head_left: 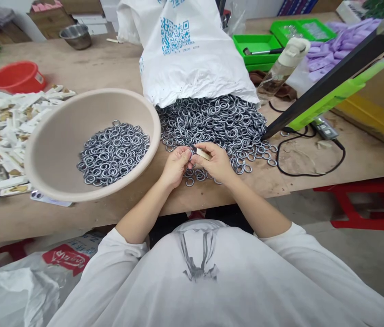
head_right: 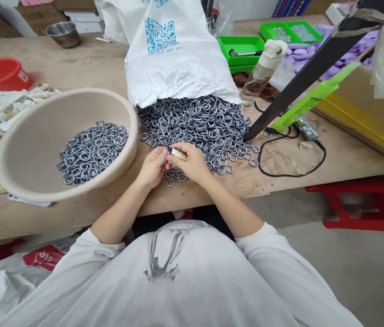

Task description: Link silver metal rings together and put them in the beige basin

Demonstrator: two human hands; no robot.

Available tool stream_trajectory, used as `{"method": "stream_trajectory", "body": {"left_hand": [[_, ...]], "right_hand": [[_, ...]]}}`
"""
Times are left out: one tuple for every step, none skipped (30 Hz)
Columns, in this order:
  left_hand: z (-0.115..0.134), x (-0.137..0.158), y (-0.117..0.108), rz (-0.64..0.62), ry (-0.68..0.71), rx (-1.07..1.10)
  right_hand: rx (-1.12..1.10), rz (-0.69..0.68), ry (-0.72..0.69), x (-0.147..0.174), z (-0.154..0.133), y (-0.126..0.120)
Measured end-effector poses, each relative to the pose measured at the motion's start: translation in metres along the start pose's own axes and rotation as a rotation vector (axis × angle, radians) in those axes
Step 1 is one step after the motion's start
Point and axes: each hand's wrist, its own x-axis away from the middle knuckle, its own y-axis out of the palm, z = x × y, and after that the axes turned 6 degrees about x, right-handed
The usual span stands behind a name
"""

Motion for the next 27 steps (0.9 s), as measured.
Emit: {"method": "stream_trajectory", "body": {"left_hand": [[-0.001, 0.001, 0.000, -0.022, -0.003, -0.003], [-0.002, 0.002, 0.000, -0.039, -0.010, -0.010], [-0.003, 0.002, -0.001, -0.052, -0.021, -0.019], [-0.003, 0.002, -0.002, -0.062, -0.036, -0.030], [-0.003, 0.002, -0.002, -0.066, -0.047, -0.039], [-0.002, 0.001, -0.003, -0.063, -0.052, -0.043], [-0.001, 0.000, -0.004, -0.051, -0.051, -0.041], [0.000, -0.001, -0.005, -0.027, -0.042, -0.031], [0.002, -0.002, -0.005, 0.008, -0.023, -0.014], [0.004, -0.004, -0.006, 0.051, 0.000, 0.006], [0.005, -0.006, -0.007, 0.094, 0.022, 0.027], [0.006, -0.008, -0.008, 0.131, 0.037, 0.044], [0.007, -0.009, -0.008, 0.159, 0.046, 0.055], [0.008, -0.010, -0.009, 0.176, 0.046, 0.061], [0.008, -0.010, -0.009, 0.183, 0.040, 0.064], [0.008, -0.010, -0.009, 0.183, 0.033, 0.065], [0.008, -0.010, -0.008, 0.178, 0.027, 0.065], [0.008, -0.008, -0.007, 0.167, 0.019, 0.064], [0.007, -0.007, -0.006, 0.153, 0.009, 0.062], [0.007, -0.005, -0.004, 0.135, -0.005, 0.058], [0.008, -0.004, -0.003, 0.114, -0.022, 0.056], [0.008, -0.002, -0.001, 0.092, -0.038, 0.057], [0.008, -0.001, 0.000, 0.070, -0.051, 0.061], [0.008, 0.000, 0.001, 0.052, -0.058, 0.068], [0.008, 0.001, 0.002, 0.040, -0.062, 0.075], [0.007, 0.001, 0.002, 0.035, -0.064, 0.083], [0.007, 0.002, 0.003, 0.034, -0.066, 0.090]], "right_hand": [[-0.057, -0.002, 0.019, -0.001, -0.001, 0.003], [-0.108, -0.006, 0.044, -0.002, -0.002, 0.004], [-0.153, -0.015, 0.071, -0.003, -0.003, 0.006], [-0.185, -0.030, 0.094, -0.004, -0.003, 0.006], [-0.199, -0.042, 0.110, -0.006, -0.003, 0.006], [-0.191, -0.041, 0.122, -0.007, -0.002, 0.005], [-0.159, -0.030, 0.134, -0.008, 0.000, 0.004], [-0.101, -0.015, 0.145, -0.009, 0.002, 0.003], [-0.016, -0.004, 0.158, -0.009, 0.004, 0.001], [0.092, -0.004, 0.169, -0.009, 0.006, 0.001], [0.213, -0.019, 0.176, -0.007, 0.007, 0.000], [0.334, -0.050, 0.175, -0.006, 0.008, 0.000], [0.440, -0.085, 0.168, -0.004, 0.008, 0.000], [0.516, -0.108, 0.155, -0.002, 0.007, 0.000], [0.553, -0.111, 0.140, 0.000, 0.006, 0.001], [0.554, -0.093, 0.125, 0.001, 0.004, 0.000], [0.527, -0.064, 0.114, 0.002, 0.002, 0.000], [0.486, -0.033, 0.105, 0.002, -0.001, -0.001], [0.446, -0.010, 0.096, 0.002, -0.004, -0.002], [0.416, -0.003, 0.083, 0.003, -0.007, -0.003], [0.396, -0.012, 0.067, 0.003, -0.010, -0.005], [0.385, -0.029, 0.046, 0.004, -0.014, -0.006], [0.383, -0.048, 0.021, 0.005, -0.017, -0.007], [0.390, -0.066, -0.003, 0.007, -0.020, -0.008], [0.404, -0.083, -0.021, 0.008, -0.022, -0.009], [0.423, -0.098, -0.033, 0.009, -0.024, -0.009], [0.443, -0.111, -0.042, 0.010, -0.025, -0.009]]}}
